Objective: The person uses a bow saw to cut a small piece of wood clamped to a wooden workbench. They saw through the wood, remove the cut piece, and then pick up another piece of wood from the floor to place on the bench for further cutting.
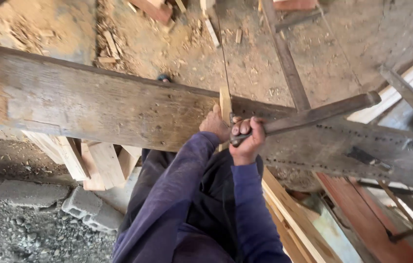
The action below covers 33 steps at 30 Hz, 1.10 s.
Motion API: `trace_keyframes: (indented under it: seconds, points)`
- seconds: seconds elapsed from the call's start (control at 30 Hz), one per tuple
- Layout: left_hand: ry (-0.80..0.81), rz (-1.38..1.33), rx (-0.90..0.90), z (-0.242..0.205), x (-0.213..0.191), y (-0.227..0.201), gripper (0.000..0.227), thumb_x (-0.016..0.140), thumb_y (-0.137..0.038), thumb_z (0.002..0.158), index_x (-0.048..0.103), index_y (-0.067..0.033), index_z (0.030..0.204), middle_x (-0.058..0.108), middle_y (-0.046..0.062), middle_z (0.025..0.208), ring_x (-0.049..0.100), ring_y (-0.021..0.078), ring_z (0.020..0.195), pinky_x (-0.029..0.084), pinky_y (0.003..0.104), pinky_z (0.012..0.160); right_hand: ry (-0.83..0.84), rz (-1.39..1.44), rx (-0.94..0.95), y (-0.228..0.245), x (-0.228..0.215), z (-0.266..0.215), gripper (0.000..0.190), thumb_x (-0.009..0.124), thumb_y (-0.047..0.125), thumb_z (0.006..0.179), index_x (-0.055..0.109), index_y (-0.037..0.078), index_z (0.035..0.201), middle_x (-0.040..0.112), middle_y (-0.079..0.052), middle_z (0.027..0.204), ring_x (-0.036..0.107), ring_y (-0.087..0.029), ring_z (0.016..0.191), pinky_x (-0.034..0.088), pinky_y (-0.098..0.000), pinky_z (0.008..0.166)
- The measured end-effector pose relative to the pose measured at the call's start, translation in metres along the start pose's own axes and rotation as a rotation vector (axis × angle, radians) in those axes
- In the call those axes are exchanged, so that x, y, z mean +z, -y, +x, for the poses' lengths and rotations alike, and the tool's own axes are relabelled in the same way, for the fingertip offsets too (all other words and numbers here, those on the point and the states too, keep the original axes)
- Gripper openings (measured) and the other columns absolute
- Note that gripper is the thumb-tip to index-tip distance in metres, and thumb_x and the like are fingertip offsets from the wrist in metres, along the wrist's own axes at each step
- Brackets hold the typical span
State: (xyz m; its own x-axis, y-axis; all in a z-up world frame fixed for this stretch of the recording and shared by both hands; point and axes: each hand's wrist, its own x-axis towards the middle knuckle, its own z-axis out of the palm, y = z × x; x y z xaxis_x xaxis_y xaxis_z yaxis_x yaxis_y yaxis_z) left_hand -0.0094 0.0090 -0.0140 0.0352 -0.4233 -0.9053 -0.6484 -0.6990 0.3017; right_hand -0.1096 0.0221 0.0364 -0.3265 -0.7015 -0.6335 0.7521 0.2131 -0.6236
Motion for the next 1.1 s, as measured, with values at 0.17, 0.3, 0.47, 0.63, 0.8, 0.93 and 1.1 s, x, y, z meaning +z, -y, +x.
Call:
trace_keyframes:
  seconds: [0.17,0.3,0.47,0.63,0.8,0.93,1.1]
  points:
    - [-0.045,-0.083,0.005,-0.013,-0.003,-0.003,0.078,0.083,-0.054,0.071,0.045,-0.0072,0.121,0.064,0.026,0.121,0.063,0.0455,0.117,0.052,0.052,0.099,0.015,-0.009,0.013,-0.001,-0.014,0.008,0.009,0.063,0.013,0.097,0.06,0.015,0.089,0.047,-0.001,0.062,0.049,-0.02,0.052,0.054,-0.0423,0.082]
    - [-0.027,-0.118,-0.021,-0.017,-0.007,-0.001,0.078,0.086,-0.046,0.071,0.043,-0.0076,0.124,0.062,0.026,0.124,0.063,0.0461,0.117,0.052,0.053,0.097,0.059,-0.02,0.026,-0.009,-0.01,0.009,0.007,0.062,0.014,0.095,0.06,0.015,0.088,0.049,-0.002,0.063,0.05,-0.021,0.053,0.053,-0.0436,0.086]
    - [-0.081,-0.127,-0.028,0.001,0.022,0.027,0.067,0.085,-0.037,0.078,0.042,-0.0086,0.121,0.059,0.026,0.125,0.062,0.048,0.115,0.052,0.054,0.095,0.121,-0.008,0.033,-0.023,0.0,0.006,0.007,0.06,0.012,0.094,0.06,0.017,0.089,0.049,-0.002,0.062,0.05,-0.021,0.053,0.052,-0.0438,0.086]
    - [-0.103,-0.237,-0.103,-0.024,-0.005,0.026,0.061,0.081,-0.033,0.08,0.042,-0.0107,0.121,0.055,0.022,0.129,0.062,0.0496,0.114,0.053,0.056,0.093,0.158,-0.13,0.023,-0.033,0.005,-0.002,0.013,0.059,0.012,0.094,0.053,0.015,0.083,0.048,-0.003,0.064,0.049,-0.021,0.054,0.053,-0.0446,0.087]
    - [-0.179,-0.318,-0.048,-0.056,-0.028,0.046,0.076,0.079,-0.031,0.075,0.038,-0.009,0.135,0.055,0.024,0.13,0.058,0.0454,0.122,0.05,0.053,0.099,0.164,-0.117,0.055,-0.037,0.021,-0.031,0.013,0.059,0.013,0.091,0.051,0.014,0.081,0.048,-0.003,0.063,0.049,-0.021,0.053,0.053,-0.0437,0.087]
    - [-0.375,-0.434,0.231,-0.065,0.003,0.089,0.102,0.073,-0.029,0.071,0.026,-0.001,0.157,0.055,0.027,0.137,0.056,0.0433,0.131,0.048,0.048,0.108,0.225,-0.045,0.057,-0.026,0.015,-0.066,0.019,0.059,0.014,0.093,0.05,0.013,0.077,0.047,-0.003,0.064,0.05,-0.021,0.056,0.052,-0.0445,0.088]
    - [-0.507,-0.453,0.321,-0.131,0.0,0.086,0.12,0.086,-0.037,0.065,0.018,0.0061,0.154,0.049,0.032,0.135,0.05,0.0455,0.127,0.042,0.049,0.108,0.399,-0.003,0.087,0.022,0.032,-0.112,0.014,0.06,0.014,0.092,0.054,0.015,0.08,0.047,-0.002,0.061,0.049,-0.019,0.053,0.051,-0.0442,0.087]
